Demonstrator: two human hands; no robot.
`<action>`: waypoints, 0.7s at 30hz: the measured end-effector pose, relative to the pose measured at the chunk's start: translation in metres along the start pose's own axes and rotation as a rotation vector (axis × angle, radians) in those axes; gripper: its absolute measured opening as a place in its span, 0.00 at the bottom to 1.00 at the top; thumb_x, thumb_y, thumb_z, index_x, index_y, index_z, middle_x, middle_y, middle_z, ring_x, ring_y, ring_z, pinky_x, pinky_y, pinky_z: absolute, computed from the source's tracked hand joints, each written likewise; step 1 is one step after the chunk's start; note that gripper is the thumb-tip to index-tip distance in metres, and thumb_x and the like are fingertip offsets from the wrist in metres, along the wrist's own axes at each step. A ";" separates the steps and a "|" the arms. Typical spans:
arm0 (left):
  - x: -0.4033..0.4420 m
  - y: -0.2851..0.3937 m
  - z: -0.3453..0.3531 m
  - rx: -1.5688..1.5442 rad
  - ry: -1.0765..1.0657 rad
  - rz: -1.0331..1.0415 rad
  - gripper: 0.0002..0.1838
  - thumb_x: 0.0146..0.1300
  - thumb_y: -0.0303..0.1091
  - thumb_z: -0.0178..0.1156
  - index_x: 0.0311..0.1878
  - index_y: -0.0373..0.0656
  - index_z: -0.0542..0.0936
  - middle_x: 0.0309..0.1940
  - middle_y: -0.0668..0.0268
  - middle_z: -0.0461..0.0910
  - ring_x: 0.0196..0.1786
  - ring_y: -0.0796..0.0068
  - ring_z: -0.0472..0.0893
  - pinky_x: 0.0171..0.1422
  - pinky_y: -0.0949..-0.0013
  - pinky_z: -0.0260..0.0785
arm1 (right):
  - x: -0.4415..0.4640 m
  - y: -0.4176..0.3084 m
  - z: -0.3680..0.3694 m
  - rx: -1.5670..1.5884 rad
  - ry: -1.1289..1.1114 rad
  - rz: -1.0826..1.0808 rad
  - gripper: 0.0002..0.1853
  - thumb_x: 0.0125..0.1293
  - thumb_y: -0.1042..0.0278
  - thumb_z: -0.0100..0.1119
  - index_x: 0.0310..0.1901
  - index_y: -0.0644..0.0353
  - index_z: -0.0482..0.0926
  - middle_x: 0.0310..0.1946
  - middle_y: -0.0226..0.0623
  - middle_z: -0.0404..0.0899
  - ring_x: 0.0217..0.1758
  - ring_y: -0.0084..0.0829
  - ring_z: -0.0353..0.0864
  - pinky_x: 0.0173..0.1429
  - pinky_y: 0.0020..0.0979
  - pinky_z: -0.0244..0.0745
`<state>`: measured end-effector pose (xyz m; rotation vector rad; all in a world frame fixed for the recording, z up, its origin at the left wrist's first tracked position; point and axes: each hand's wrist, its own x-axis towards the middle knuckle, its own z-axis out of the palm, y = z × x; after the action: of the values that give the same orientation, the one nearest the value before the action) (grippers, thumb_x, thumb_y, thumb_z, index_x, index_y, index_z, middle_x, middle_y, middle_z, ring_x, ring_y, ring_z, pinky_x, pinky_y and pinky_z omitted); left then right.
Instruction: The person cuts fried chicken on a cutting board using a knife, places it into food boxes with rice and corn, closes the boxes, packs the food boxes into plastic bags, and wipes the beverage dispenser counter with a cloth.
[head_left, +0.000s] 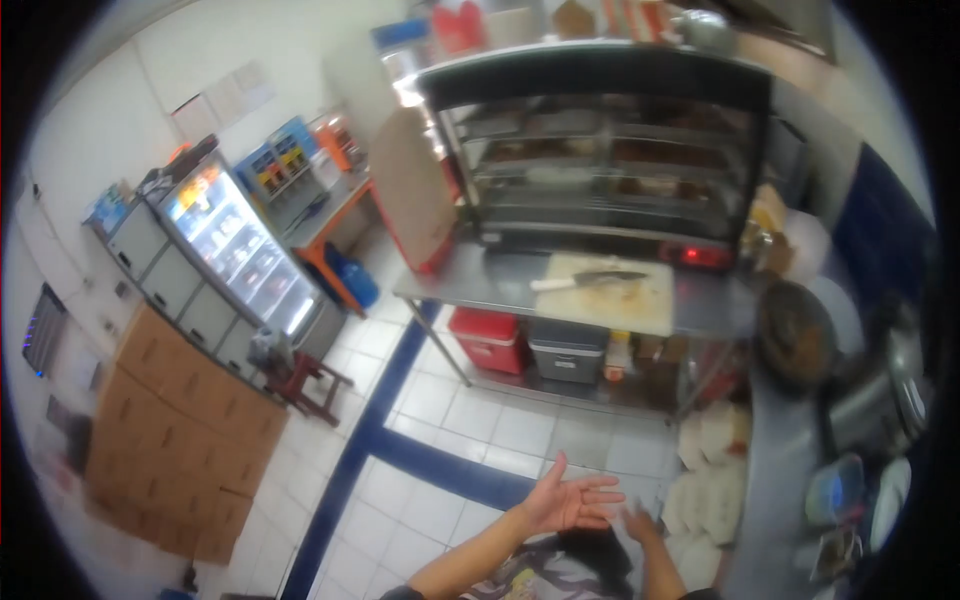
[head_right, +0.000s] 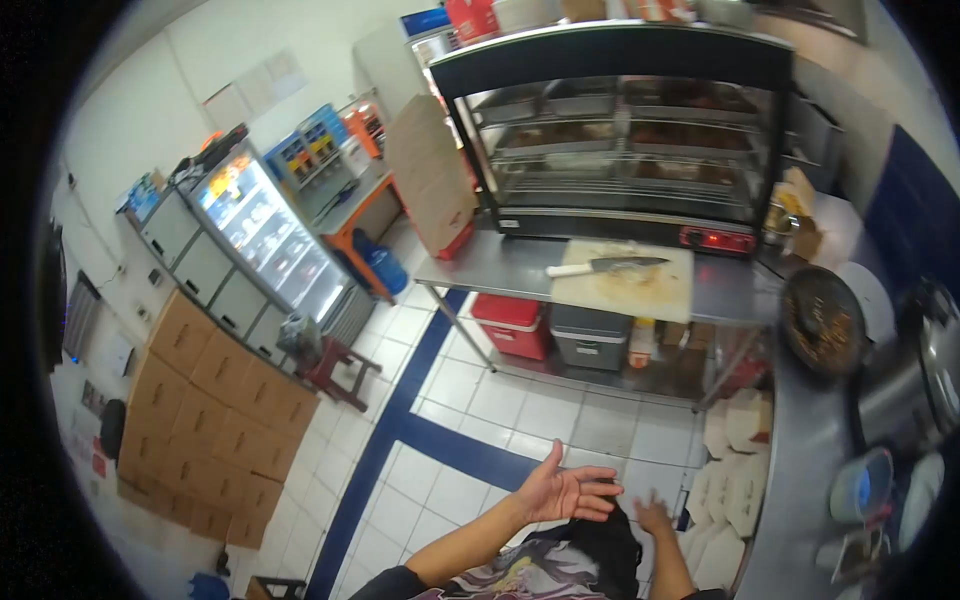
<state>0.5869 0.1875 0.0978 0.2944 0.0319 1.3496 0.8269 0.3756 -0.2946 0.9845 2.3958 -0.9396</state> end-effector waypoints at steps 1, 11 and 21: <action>-0.002 0.024 -0.010 0.211 0.230 -0.004 0.51 0.69 0.77 0.27 0.75 0.39 0.63 0.70 0.58 0.70 0.68 0.61 0.74 0.75 0.55 0.60 | 0.000 0.013 -0.025 0.082 -0.088 0.103 0.46 0.71 0.33 0.44 0.77 0.62 0.51 0.73 0.64 0.58 0.77 0.61 0.57 0.77 0.50 0.58; -0.065 0.254 -0.137 0.979 1.528 0.396 0.26 0.76 0.46 0.45 0.70 0.41 0.71 0.61 0.62 0.79 0.62 0.67 0.77 0.63 0.59 0.69 | 0.140 0.001 -0.131 0.374 0.126 -0.013 0.32 0.72 0.53 0.57 0.66 0.73 0.70 0.64 0.60 0.73 0.70 0.48 0.73 0.71 0.38 0.66; -0.060 0.642 -0.306 2.257 1.661 0.392 0.29 0.71 0.38 0.48 0.70 0.29 0.66 0.68 0.39 0.68 0.72 0.43 0.66 0.76 0.48 0.57 | 0.135 -0.193 -0.148 1.015 0.253 0.661 0.28 0.70 0.51 0.58 0.67 0.56 0.73 0.41 0.40 0.83 0.35 0.33 0.80 0.44 0.35 0.78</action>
<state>-0.0989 0.3089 -0.0592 0.8933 3.0526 0.8932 0.5815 0.4412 -0.1825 2.1509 1.4211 -1.8236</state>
